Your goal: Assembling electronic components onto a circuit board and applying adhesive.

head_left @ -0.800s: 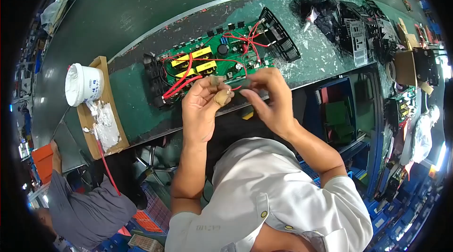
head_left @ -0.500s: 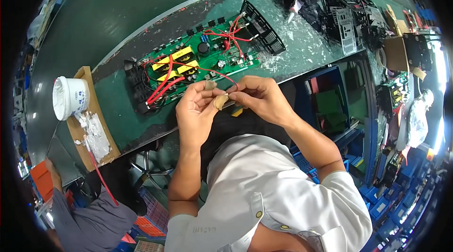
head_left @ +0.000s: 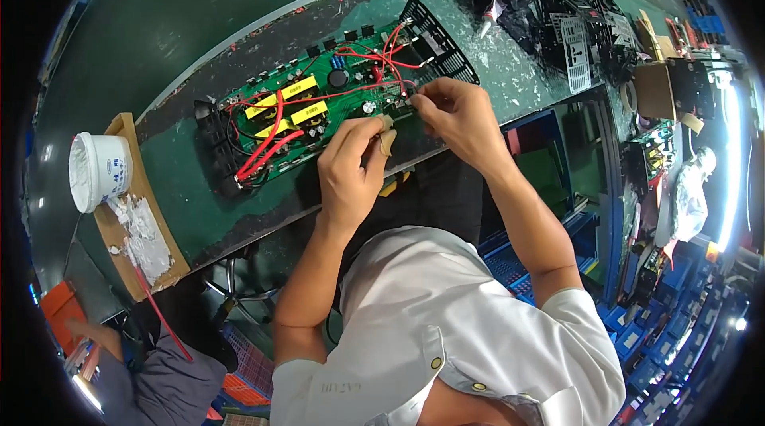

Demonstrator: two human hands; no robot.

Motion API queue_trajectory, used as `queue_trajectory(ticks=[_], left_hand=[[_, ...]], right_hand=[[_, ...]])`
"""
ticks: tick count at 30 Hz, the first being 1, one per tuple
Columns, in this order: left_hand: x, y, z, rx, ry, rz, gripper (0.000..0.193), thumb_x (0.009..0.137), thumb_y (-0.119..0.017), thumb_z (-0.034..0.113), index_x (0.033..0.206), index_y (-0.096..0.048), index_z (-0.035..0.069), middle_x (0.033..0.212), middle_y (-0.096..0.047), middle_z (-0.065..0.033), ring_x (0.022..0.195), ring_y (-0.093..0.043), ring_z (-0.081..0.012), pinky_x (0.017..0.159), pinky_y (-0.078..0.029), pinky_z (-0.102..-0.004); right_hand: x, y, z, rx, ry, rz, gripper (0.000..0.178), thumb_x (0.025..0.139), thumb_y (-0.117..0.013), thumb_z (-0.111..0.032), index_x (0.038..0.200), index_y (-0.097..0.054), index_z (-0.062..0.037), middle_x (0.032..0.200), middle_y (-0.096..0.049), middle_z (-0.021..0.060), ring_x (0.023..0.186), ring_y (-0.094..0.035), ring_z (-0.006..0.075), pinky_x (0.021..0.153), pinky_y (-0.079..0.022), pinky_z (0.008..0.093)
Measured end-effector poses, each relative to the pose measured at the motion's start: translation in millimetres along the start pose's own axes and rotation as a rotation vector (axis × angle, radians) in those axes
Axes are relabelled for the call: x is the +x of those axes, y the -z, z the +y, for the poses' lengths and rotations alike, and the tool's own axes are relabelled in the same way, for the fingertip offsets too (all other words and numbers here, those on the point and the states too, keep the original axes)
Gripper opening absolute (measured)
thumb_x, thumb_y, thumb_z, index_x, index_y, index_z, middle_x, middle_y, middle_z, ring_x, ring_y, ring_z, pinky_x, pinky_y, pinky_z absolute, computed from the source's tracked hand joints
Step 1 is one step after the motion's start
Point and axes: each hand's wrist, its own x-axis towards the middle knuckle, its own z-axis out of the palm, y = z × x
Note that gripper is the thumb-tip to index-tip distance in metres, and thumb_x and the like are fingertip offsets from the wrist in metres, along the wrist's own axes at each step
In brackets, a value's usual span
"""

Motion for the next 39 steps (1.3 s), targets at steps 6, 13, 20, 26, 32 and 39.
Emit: queue_trajectory(ticks=[6, 13, 20, 26, 32, 39], left_hand=[[-2, 3, -4, -0.044, -0.047, -0.008, 0.020, 0.082, -0.068, -0.005, 0.101, -0.064, -0.001, 0.094, -0.066, -0.0136, 0.081, -0.067, -0.0300, 0.068, -0.054, -0.0359], [-2, 4, -7, -0.057, -0.082, -0.013, 0.018, 0.082, -0.069, -0.003, 0.099, -0.064, 0.000, 0.092, -0.066, -0.0122, 0.080, -0.066, -0.0300, 0.068, -0.053, -0.0365], [-2, 6, -7, -0.074, -0.094, -0.002, 0.018, 0.081, -0.069, -0.004, 0.098, -0.064, 0.000, 0.091, -0.066, -0.0119, 0.079, -0.066, -0.0299, 0.068, -0.053, -0.0366], [-2, 8, -11, -0.051, -0.163, -0.016, 0.017, 0.083, -0.067, -0.005, 0.099, -0.063, -0.002, 0.093, -0.066, -0.0130, 0.078, -0.066, -0.0258, 0.067, -0.053, -0.0319], [-2, 6, -9, -0.079, -0.115, -0.038, 0.019, 0.081, -0.067, -0.006, 0.099, -0.064, -0.001, 0.093, -0.065, -0.0130, 0.078, -0.065, -0.0287, 0.068, -0.053, -0.0346], [-1, 7, -2, -0.045, -0.083, -0.053, 0.020, 0.083, -0.064, -0.005, 0.103, -0.065, -0.001, 0.093, -0.064, -0.0140, 0.079, -0.064, -0.0310, 0.067, -0.052, -0.0367]], right_hand=[[4, -7, -6, -0.188, 0.045, 0.061, 0.021, 0.088, -0.068, -0.016, 0.092, -0.069, 0.0045, 0.072, -0.067, 0.0057, 0.062, -0.058, 0.0074, 0.056, -0.046, 0.0256], [5, -11, -6, -0.288, 0.018, 0.085, 0.022, 0.086, -0.069, -0.016, 0.091, -0.069, 0.0049, 0.072, -0.067, 0.0074, 0.064, -0.058, 0.0077, 0.059, -0.047, 0.0266], [-4, -22, -22, -0.499, 0.070, 0.173, 0.021, 0.084, -0.068, -0.016, 0.088, -0.067, 0.0054, 0.073, -0.069, 0.0168, 0.066, -0.068, 0.0259, 0.064, -0.052, 0.0350], [-2, -27, -32, -0.617, 0.028, 0.149, 0.020, 0.083, -0.066, -0.015, 0.085, -0.066, 0.0047, 0.076, -0.069, 0.0203, 0.072, -0.068, 0.0358, 0.067, -0.053, 0.0397], [7, -21, -27, -0.663, 0.063, 0.094, 0.018, 0.081, -0.066, -0.014, 0.084, -0.065, 0.0033, 0.077, -0.068, 0.0207, 0.073, -0.067, 0.0384, 0.068, -0.052, 0.0434], [5, -23, -15, -0.607, 0.138, 0.126, 0.018, 0.082, -0.063, -0.017, 0.084, -0.065, 0.0007, 0.080, -0.066, 0.0244, 0.079, -0.064, 0.0429, 0.071, -0.051, 0.0491]])
